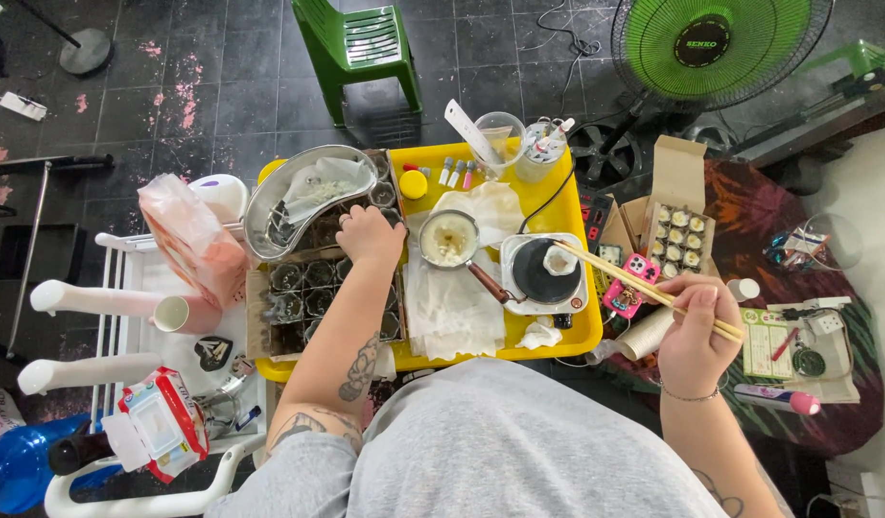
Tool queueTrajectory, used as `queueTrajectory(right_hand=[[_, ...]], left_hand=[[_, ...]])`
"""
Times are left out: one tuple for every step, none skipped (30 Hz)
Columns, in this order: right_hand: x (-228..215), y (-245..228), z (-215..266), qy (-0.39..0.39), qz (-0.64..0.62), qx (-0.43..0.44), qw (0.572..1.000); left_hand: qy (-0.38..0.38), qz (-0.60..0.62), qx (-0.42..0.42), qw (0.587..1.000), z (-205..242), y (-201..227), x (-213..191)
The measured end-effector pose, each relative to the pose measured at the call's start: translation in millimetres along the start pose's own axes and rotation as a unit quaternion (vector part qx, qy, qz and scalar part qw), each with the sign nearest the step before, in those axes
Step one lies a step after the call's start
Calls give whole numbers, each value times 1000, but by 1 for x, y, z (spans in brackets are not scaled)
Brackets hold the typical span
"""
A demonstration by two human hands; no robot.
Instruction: Adding decorative dried botanical elements to small candle containers filled with wax.
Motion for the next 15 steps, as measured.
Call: queueTrajectory(right_hand=[[4, -2, -1, 1, 0, 1, 1000], [8, -5, -2, -2, 0, -3, 1000], [12, -8, -2, -4, 0, -6, 1000], [12, -8, -2, -3, 0, -5, 1000], [12, -8, -3, -6, -2, -10, 1000], [12, -9, -3, -10, -4, -14, 1000], [11, -8, -1, -9, -5, -15, 1000], [9, -7, 0, -6, -15, -13, 1000], [7, -7, 1, -3, -26, -13, 1000], [8, -7, 1, -2, -26, -13, 1000], [7, -7, 1, 5, -27, -9, 1000], [5, -7, 2, 12, -29, -6, 999], [5, -9, 2, 12, -28, -5, 1000], [5, -11, 2, 9, -23, -10, 1000], [6, -13, 2, 5, -18, -13, 1000]], left_hand=[[-1, -1, 1, 1000, -2, 0, -4], [-29, -5, -1, 1000, -5, 1, -4], [-57, -11, -2, 998, -6, 1, -4], [-58, -12, -2, 998, -11, 0, -4], [-88, -2, -4, 996, -15, 0, 0], [-117, 7, -6, 993, -18, -1, 4], [-117, 6, -6, 993, -23, 0, 10], [-128, 15, -7, 992, -26, 0, 17], [-138, 23, -8, 990, -31, 1, 25], [-137, 23, -8, 990, -30, 2, 22], [-134, 16, -5, 991, -29, 4, 21], [-131, 9, -3, 991, -27, 5, 20], [-131, 9, -3, 991, -23, 3, 20], [-106, 12, 4, 994, -20, 3, 16], [-81, 15, 10, 997, -17, 1, 13]])
Point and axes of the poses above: each hand's wrist, its own z-axis away from the middle knuckle, its own x-axis out of the palm, y = z × x, the point moved 8 cm from there along -z, towards the middle knuckle, and after that the axes turned 15 degrees about -z, right-handed, at the moved point
